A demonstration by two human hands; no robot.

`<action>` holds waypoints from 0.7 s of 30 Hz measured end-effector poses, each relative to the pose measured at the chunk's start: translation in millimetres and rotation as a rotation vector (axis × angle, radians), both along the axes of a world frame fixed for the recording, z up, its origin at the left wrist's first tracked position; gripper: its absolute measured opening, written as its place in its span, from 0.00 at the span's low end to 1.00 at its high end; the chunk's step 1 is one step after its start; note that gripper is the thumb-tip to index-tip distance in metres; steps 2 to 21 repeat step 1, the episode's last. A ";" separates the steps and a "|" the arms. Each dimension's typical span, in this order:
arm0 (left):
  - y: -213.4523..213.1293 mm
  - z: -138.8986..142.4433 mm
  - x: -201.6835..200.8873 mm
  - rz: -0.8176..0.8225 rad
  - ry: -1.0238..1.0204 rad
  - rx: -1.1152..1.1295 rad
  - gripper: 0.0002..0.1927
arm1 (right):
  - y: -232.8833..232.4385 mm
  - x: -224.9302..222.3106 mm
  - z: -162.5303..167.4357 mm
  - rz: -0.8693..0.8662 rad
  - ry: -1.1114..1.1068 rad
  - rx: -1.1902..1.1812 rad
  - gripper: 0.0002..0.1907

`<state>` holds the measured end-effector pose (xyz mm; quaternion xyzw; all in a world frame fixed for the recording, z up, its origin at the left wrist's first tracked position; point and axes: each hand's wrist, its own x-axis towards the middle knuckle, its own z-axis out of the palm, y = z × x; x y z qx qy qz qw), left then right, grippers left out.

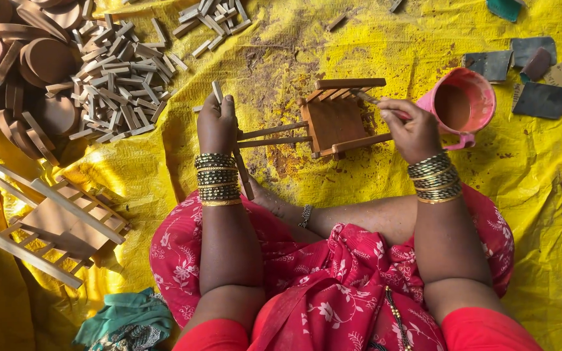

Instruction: The person sits on the ground and paints small wooden miniature chairs with a brush, dipping the brush into a pink cup of brown paint and brushing the seat, back and rungs of each chair, holding a chair steady with one hand while painting with the other.

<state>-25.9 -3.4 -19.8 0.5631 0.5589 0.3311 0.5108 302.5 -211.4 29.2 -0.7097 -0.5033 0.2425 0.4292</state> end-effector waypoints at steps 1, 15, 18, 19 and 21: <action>0.1 -2.3 -0.2 -0.003 0.006 -0.023 0.14 | 3.8 -2.9 -5.0 0.028 0.000 -0.018 0.09; 0.1 -2.3 -0.2 -0.003 0.006 -0.023 0.14 | 3.8 -2.9 -5.0 0.028 0.000 -0.018 0.09; 0.1 -2.3 -0.2 -0.003 0.006 -0.023 0.14 | 3.8 -2.9 -5.0 0.028 0.000 -0.018 0.09; 0.1 -2.3 -0.2 -0.003 0.006 -0.023 0.14 | 3.8 -2.9 -5.0 0.028 0.000 -0.018 0.09; 0.1 -2.3 -0.2 -0.003 0.006 -0.023 0.14 | 3.8 -2.9 -5.0 0.028 0.000 -0.018 0.09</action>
